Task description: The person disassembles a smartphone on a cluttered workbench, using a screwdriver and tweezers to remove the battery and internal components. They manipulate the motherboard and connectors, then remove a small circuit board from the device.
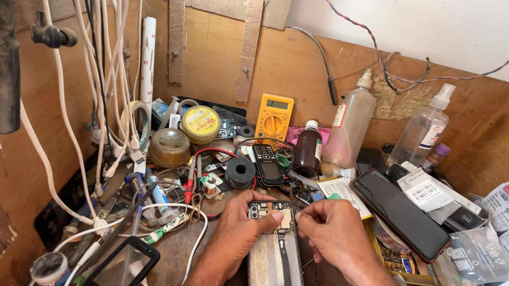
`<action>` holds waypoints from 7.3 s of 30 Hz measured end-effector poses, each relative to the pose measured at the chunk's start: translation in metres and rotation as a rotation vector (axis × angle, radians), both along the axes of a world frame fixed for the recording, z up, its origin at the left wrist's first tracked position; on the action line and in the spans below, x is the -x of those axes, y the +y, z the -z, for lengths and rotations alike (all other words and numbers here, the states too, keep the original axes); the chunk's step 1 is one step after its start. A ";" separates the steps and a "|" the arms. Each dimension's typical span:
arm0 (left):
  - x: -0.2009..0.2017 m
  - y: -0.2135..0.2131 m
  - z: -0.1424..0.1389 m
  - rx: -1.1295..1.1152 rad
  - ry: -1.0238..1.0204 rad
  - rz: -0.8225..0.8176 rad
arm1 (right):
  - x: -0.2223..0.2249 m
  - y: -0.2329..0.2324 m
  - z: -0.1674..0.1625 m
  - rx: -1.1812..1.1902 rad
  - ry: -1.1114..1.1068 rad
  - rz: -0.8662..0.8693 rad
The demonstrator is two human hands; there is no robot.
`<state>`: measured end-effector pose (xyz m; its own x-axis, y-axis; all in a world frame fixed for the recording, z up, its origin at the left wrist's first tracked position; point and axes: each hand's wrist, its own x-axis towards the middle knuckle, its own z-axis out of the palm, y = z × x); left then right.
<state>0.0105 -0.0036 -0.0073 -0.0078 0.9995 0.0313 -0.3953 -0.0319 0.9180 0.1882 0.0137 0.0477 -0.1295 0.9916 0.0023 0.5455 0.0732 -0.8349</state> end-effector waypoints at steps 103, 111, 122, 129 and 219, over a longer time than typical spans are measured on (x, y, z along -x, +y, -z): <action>0.012 0.020 0.017 0.064 -0.313 0.148 | 0.012 -0.014 -0.004 -0.695 -0.324 -0.397; 0.007 0.017 0.012 0.085 -0.284 0.166 | 0.012 -0.017 0.004 -0.815 -0.350 -0.336; 0.006 0.018 0.018 0.021 -0.152 0.170 | 0.014 -0.013 0.006 -0.916 -0.240 -0.212; 0.003 0.023 0.026 0.056 -0.119 0.103 | 0.013 -0.002 0.000 -0.937 -0.200 -0.164; -0.032 -0.019 -0.009 -0.294 0.195 -0.022 | -0.014 -0.008 0.072 0.128 1.081 0.058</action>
